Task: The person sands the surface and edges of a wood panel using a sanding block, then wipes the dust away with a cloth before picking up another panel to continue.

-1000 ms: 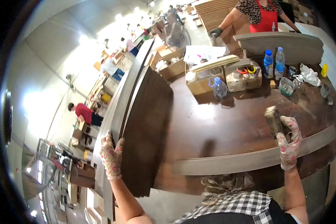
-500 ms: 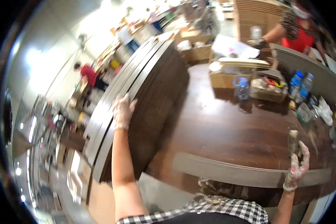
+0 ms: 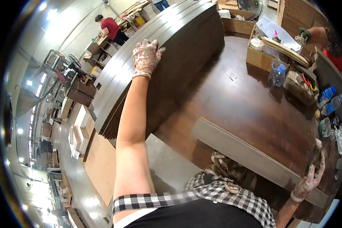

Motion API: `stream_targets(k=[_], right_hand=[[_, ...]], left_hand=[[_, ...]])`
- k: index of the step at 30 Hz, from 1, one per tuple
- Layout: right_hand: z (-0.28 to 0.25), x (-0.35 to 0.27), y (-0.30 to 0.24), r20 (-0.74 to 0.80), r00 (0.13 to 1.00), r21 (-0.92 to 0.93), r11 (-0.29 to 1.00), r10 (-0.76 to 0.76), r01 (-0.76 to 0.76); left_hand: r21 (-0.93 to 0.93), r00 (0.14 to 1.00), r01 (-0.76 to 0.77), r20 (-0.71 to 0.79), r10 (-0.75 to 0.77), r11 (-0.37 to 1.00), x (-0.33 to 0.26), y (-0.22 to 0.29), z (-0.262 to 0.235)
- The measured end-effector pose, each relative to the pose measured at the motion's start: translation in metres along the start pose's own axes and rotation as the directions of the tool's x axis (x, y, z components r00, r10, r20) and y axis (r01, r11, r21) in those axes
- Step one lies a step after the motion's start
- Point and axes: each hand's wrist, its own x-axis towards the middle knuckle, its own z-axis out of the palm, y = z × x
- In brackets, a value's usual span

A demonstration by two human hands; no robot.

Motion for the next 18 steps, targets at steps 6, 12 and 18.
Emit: stream_targets(k=[6, 12, 18], right_hand=[[0.027, -0.005, -0.001, 0.194, 0.940, -0.166, 0.954, 0.280, -0.250], [0.092, 0.015, -0.008, 0.652, 0.747, -0.261, 0.963, 0.132, 0.059], [0.180, 0.013, -0.013, 0.823, 0.567, -0.213, 0.942, 0.029, 0.261]], left_hand=[[-0.519, 0.700, -0.704, -0.622, 0.350, 0.485, -0.121, 0.121, -0.011], [-0.800, 0.675, -0.600, -0.491, 0.551, 0.022, -0.298, 0.219, -0.021], [-0.850, 0.682, -0.522, -0.462, 0.567, -0.065, -0.303, 0.219, -0.023]])
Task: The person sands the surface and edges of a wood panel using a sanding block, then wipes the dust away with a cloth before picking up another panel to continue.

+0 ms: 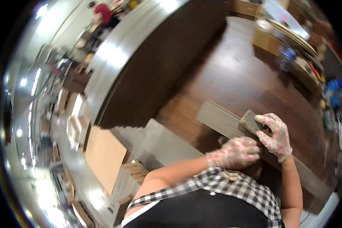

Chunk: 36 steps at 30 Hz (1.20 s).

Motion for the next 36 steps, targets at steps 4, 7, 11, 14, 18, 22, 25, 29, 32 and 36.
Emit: stream_targets(k=[4, 7, 11, 14, 18, 22, 25, 29, 32, 36], right_hand=[[0.031, 0.061, -0.036, 0.031, 0.988, 0.057, 0.987, -0.154, 0.153], [0.042, 0.105, -0.082, 0.110, 0.960, 0.091, 0.965, -0.257, 0.248], [0.075, 0.182, -0.165, 0.126, 0.768, 0.108, 0.778, -0.628, 0.619], [0.115, 0.231, -0.246, 0.147, 0.561, 0.194, 0.580, -0.814, 0.791], [0.167, 0.269, -0.329, 0.261, 0.442, 0.155, 0.489, -0.858, 0.858], [0.206, 0.290, -0.366, 0.445, 0.358, 0.142, 0.460, -0.821, 0.877], [0.206, 0.290, -0.372, 0.559, 0.328, 0.069, 0.437, -0.761, 0.897], [0.211, 0.278, -0.388, 0.624, 0.153, 0.175, 0.327, -0.766, 0.929], [0.198, 0.280, -0.393, 0.676, 0.161, 0.204, 0.392, -0.719, 0.897], [0.222, 0.288, -0.377, 0.608, 0.189, 0.118, 0.323, -0.771, 0.939]], left_hand=[[0.022, 0.950, -0.058, -0.305, 0.062, 0.998, -0.014, 0.003, -0.015], [0.113, 0.858, 0.083, -0.513, -0.014, 0.990, -0.055, -0.009, -0.061], [0.105, 0.869, 0.282, -0.449, -0.207, 0.954, -0.079, -0.001, -0.104], [0.063, 0.931, 0.172, -0.336, -0.141, 0.983, -0.082, -0.005, -0.080], [0.150, 0.874, 0.153, -0.481, -0.063, 0.977, -0.092, 0.003, -0.107], [0.419, 0.734, 0.481, -0.674, -0.091, 0.770, -0.127, 0.017, -0.178], [0.522, 0.676, 0.629, -0.733, -0.073, 0.576, -0.124, 0.019, -0.217], [0.525, 0.601, 0.775, -0.784, -0.155, 0.351, -0.142, 0.004, -0.237], [0.506, 0.560, 0.817, -0.810, -0.173, 0.275, -0.143, -0.004, -0.241], [0.489, 0.547, 0.824, -0.818, -0.178, 0.285, -0.146, -0.015, -0.239]])
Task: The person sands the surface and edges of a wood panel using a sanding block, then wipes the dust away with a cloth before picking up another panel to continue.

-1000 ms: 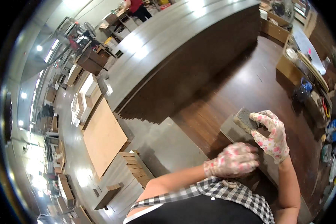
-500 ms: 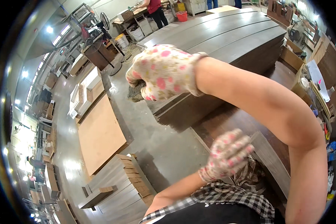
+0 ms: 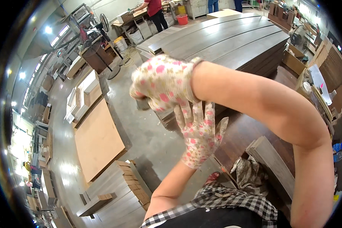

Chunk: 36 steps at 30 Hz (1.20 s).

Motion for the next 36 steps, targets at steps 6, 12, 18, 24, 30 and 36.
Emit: stream_targets(k=[6, 12, 18, 24, 30, 36], right_hand=[[-0.007, -0.026, -0.020, -0.030, 0.985, 0.218, 0.961, -0.168, 0.170], [0.007, -0.026, -0.027, -0.081, 0.991, 0.094, 0.989, -0.109, 0.116], [-0.014, -0.161, -0.045, -0.178, 0.979, 0.478, 0.878, 0.099, -0.002], [0.065, -0.395, -0.111, -0.111, 0.145, 0.945, 0.149, 0.983, -0.291], [0.108, -0.442, -0.183, -0.212, -0.030, 0.691, 0.128, 0.977, -0.711], [0.127, -0.420, -0.157, -0.293, 0.170, 0.466, 0.295, 0.941, -0.834]], left_hand=[[0.263, 0.985, -0.163, 0.093, 0.143, 0.951, -0.023, -0.008, 0.009], [-0.155, 0.994, 0.088, 0.080, -0.077, 0.984, -0.024, -0.003, 0.010], [0.072, 0.924, -0.340, 0.212, 0.318, 0.938, -0.005, 0.012, -0.015], [-0.805, 0.803, -0.169, 0.223, 0.553, 0.569, -0.070, 0.096, 0.041], [-0.945, 0.591, -0.208, 0.084, 0.803, 0.252, -0.082, 0.183, 0.068], [-0.959, 0.546, -0.190, 0.074, 0.834, 0.209, -0.102, 0.193, 0.082]])
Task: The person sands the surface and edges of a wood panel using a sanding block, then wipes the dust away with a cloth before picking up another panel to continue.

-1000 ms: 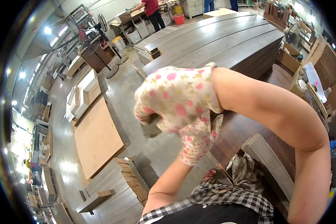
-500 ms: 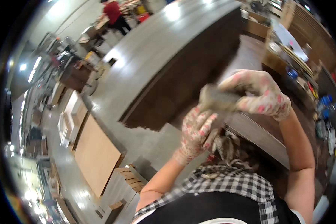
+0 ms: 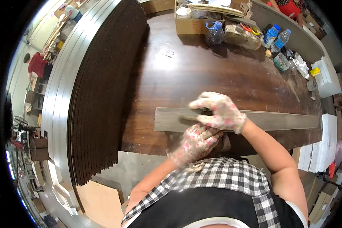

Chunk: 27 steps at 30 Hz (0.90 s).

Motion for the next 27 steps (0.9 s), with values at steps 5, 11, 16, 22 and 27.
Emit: stream_targets(k=[5, 11, 16, 22, 27], right_hand=[[0.046, 0.071, -0.018, 0.080, 0.985, 0.020, 0.988, -0.152, 0.151], [0.006, 0.033, 0.011, 0.136, 0.986, 0.077, 0.993, -0.100, 0.090], [-0.007, 0.022, 0.005, -0.010, 0.998, 0.085, 0.995, -0.061, 0.061], [0.038, 0.045, -0.013, -0.030, 0.994, -0.044, 0.994, -0.103, 0.102], [-0.064, -0.075, 0.024, -0.063, 0.969, -0.180, 0.952, 0.241, -0.248]], left_hand=[[0.065, 0.986, 0.058, 0.152, -0.067, 0.996, -0.009, -0.004, 0.003], [0.024, 1.000, 0.017, -0.018, -0.016, 1.000, -0.008, -0.006, 0.001], [-0.023, 0.999, -0.021, -0.043, 0.020, 1.000, 0.005, -0.010, 0.005], [-0.080, 0.991, 0.137, 0.018, -0.136, 0.987, -0.016, -0.016, 0.023], [0.038, 0.996, -0.031, -0.077, 0.034, 0.999, 0.008, -0.012, 0.009]])
